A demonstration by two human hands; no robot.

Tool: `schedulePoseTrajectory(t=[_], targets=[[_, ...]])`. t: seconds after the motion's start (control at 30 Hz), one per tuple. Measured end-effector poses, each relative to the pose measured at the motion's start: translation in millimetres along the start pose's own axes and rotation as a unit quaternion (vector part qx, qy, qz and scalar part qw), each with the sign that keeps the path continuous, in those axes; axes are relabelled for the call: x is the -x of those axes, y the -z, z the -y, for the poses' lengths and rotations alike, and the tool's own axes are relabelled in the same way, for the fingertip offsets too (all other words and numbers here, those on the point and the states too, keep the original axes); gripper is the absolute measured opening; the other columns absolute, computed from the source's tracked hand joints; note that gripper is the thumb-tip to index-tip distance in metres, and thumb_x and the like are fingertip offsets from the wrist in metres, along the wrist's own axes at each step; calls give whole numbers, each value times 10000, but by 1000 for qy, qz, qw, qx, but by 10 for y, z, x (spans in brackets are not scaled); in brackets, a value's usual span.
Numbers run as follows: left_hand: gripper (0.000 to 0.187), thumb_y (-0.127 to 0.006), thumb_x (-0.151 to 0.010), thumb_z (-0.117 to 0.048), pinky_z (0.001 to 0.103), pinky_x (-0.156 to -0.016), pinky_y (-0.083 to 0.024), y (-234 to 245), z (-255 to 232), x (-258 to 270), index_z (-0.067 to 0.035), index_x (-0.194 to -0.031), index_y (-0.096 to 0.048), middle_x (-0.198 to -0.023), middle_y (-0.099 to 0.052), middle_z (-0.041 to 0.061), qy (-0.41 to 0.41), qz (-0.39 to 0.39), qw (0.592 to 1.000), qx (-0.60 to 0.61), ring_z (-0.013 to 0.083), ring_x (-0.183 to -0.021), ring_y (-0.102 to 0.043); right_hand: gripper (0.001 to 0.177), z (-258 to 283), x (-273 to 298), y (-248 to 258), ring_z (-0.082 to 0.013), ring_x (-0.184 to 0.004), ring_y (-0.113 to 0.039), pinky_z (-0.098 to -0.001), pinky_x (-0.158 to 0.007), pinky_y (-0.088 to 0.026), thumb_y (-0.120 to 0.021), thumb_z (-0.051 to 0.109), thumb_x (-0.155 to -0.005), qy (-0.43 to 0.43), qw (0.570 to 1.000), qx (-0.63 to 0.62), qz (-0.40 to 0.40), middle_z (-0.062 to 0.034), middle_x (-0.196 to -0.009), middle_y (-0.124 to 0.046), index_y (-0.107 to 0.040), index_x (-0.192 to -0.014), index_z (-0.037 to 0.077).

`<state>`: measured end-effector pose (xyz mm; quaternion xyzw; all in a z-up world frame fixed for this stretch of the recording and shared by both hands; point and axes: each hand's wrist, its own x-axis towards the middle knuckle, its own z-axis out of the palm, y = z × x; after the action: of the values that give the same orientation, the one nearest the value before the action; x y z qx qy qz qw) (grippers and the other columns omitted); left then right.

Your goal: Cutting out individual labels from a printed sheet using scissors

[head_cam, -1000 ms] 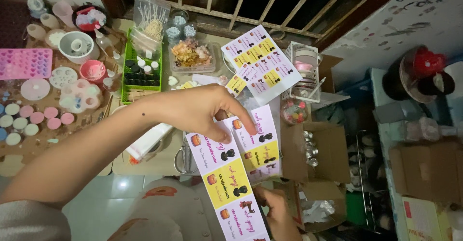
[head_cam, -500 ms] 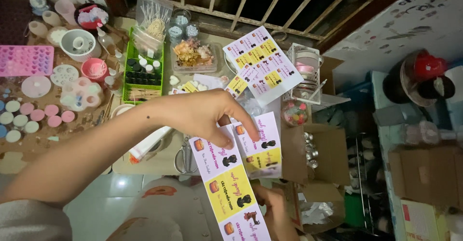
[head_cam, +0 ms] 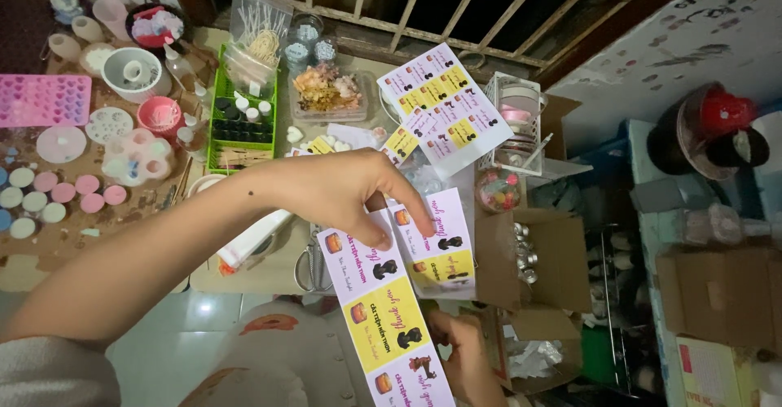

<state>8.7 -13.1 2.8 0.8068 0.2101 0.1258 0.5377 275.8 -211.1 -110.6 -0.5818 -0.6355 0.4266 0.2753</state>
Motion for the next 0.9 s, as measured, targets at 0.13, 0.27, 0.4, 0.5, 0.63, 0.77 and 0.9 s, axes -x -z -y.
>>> schedulePoseTrajectory(t=[0.13,0.27,0.4,0.5,0.63,0.77,0.9], targets=[[429,-779,-668,-24,232,-416,-333,-17,6,-1,-158,-1070,-845,-603,-664,-26,-1,3,1000,13,84,-430,-359,313,-190,3,3,-119,-574,-384,-295,-517,-293,-864,101,-574,9,1000,21,21,24,-571,-512,-563,-644,53],[426,-779,-668,-27,235,-411,-315,-21,31,5,-152,-1071,-843,-556,-610,-15,-18,6,1000,15,89,-425,-345,348,-125,-14,-12,-93,-547,-499,-259,-508,-386,-862,57,-577,-7,1000,-1,17,-15,-657,-756,-775,-901,-36],[452,-793,-660,-22,233,-408,-307,-26,38,-3,-178,-1080,-848,-566,-648,-15,12,5,1000,5,82,-420,-360,192,-298,-7,-33,-90,-497,-457,-254,-448,-329,-779,-13,-604,59,996,65,-34,22,-588,-666,-747,-791,15],[462,-792,-663,9,231,-396,-279,-30,116,-11,-128,-1102,-838,-559,-630,-9,-7,5,1000,16,81,-408,-332,234,-164,-76,13,-107,-552,-578,-237,-496,-458,-824,29,-610,87,996,13,2,-32,-685,-747,-747,-826,-18],[520,-729,-710,53,170,-301,-390,231,428,247,-146,-1188,-776,-909,-859,84,36,-15,999,18,55,-395,-498,403,-866,-117,133,-153,-737,-720,-258,-675,-573,-724,-95,-708,-6,994,-56,95,-78,-915,-836,-783,-1095,0],[527,-751,-752,38,273,-356,-534,509,465,735,-175,-1233,-766,-847,-824,106,265,-172,938,-141,196,-462,-648,118,-1943,-197,-127,-125,-430,-464,-282,-417,-356,-687,40,-869,-182,963,-194,46,-29,-541,-572,-694,-773,-28],[512,-800,-743,73,351,-398,-514,522,388,1042,-159,-1199,-801,-796,-806,166,357,-256,877,-195,255,-455,-680,609,-2404,-318,-795,-163,-419,-592,-291,-489,-457,-752,662,-760,-351,922,154,-51,-22,-525,-656,-793,-793,55]])
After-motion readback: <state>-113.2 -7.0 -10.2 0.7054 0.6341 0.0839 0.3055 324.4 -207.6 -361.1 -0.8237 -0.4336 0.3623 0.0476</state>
